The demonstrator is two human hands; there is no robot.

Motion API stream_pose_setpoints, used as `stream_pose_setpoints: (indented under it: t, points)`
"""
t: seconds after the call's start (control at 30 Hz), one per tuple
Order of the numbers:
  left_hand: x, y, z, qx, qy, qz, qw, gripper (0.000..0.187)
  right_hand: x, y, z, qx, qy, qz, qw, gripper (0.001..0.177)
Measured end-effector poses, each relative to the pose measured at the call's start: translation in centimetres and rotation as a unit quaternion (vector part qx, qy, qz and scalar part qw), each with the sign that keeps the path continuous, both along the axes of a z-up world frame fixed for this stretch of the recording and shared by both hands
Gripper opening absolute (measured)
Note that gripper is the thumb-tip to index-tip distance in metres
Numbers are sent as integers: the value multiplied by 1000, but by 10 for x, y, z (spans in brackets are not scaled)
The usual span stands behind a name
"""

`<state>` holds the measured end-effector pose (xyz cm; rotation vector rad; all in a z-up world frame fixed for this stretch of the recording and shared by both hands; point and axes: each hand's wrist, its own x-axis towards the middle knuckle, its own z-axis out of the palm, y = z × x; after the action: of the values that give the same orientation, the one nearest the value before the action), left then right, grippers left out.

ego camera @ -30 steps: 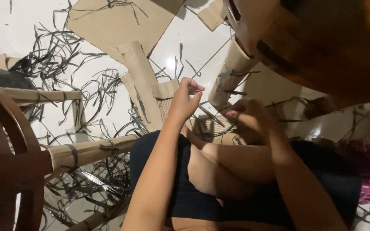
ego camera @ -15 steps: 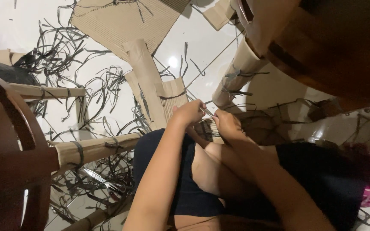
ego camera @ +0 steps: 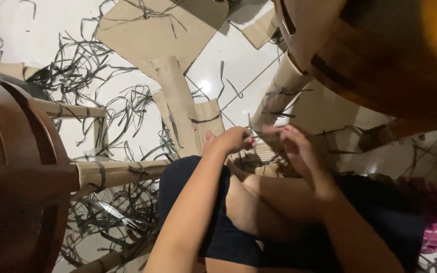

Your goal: The person wraps protective cardboard around wooden chair legs and secures it with plastic ties.

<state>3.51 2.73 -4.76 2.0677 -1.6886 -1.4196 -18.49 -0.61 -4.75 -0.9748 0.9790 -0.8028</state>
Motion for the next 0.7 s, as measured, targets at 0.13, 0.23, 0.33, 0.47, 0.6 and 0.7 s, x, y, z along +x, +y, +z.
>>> stream_pose_setpoints:
  t: [0.13, 0.23, 0.33, 0.47, 0.6, 0.7]
  points:
    - [-5, 12, 103, 19, 20, 9, 1000, 25, -9, 4, 66, -6, 254, 28, 967, 33]
    - [-14, 5, 181, 10, 18, 9, 1000, 30, -21, -17, 13, -63, 382, 184, 904, 33]
    - [-9, -12, 56, 7, 30, -15, 999, 28, -23, -26, -27, -147, 491, 273, 814, 50]
    - [-5, -22, 45, 14, 33, -16, 999, 30, -39, -59, -88, -174, 535, 279, 778, 47]
    - [1, -27, 36, 28, 31, -13, 999, 30, -34, -60, 24, -91, 544, 216, 805, 33]
    - [-3, -31, 64, 69, 19, -35, 997, 31, -26, -67, 65, -53, 552, 210, 805, 35]
